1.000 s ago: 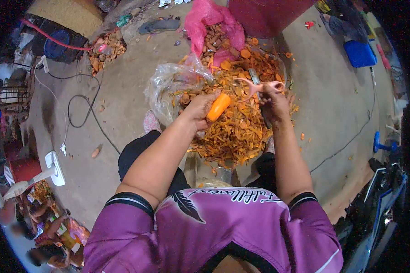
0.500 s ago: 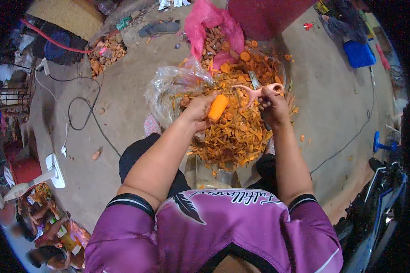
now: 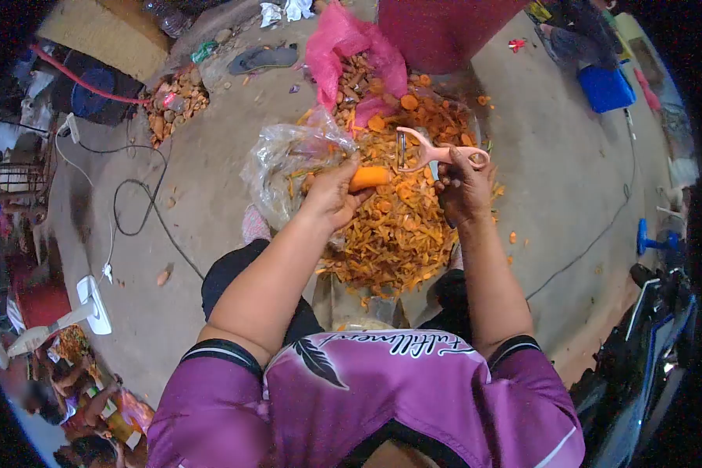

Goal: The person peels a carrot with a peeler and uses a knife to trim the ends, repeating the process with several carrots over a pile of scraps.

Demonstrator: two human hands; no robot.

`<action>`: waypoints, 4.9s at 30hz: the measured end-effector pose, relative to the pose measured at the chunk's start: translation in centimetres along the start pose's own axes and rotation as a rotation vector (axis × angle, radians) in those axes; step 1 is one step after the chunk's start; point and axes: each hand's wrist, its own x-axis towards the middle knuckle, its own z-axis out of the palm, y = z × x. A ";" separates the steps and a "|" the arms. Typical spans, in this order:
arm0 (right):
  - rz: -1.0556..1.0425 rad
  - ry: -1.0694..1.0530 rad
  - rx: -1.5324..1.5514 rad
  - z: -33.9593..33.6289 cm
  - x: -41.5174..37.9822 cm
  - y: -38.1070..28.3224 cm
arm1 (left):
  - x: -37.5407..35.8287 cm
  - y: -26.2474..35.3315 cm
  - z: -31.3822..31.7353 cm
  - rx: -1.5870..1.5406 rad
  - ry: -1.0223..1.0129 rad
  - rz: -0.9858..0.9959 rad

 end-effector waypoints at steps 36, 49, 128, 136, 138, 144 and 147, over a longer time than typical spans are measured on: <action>0.046 0.116 -0.216 -1.6 1.2 -0.4 | -2.1 -1.6 1.2 1.325 -0.180 0.531; 0.016 0.140 -0.163 -3.6 2.5 0.6 | -3.9 -0.1 2.6 1.537 -0.207 0.831; 0.128 0.377 -0.835 -11.4 3.8 4.2 | -0.1 2.2 2.5 -0.052 0.004 -0.158; -0.119 -0.107 -0.918 -1.6 -7.0 3.1 | -1.2 -0.2 3.1 0.024 0.033 -0.206; -0.160 -0.129 -1.025 -0.2 -7.7 2.9 | -1.6 -0.7 3.9 0.030 0.012 -0.170; -0.179 -0.157 -1.100 0.5 -7.1 3.7 | -0.6 -0.2 3.2 -0.026 -0.004 -0.188; -0.196 -0.175 -1.086 0.9 -7.1 3.6 | 0.1 -0.4 2.8 -0.062 -0.002 -0.142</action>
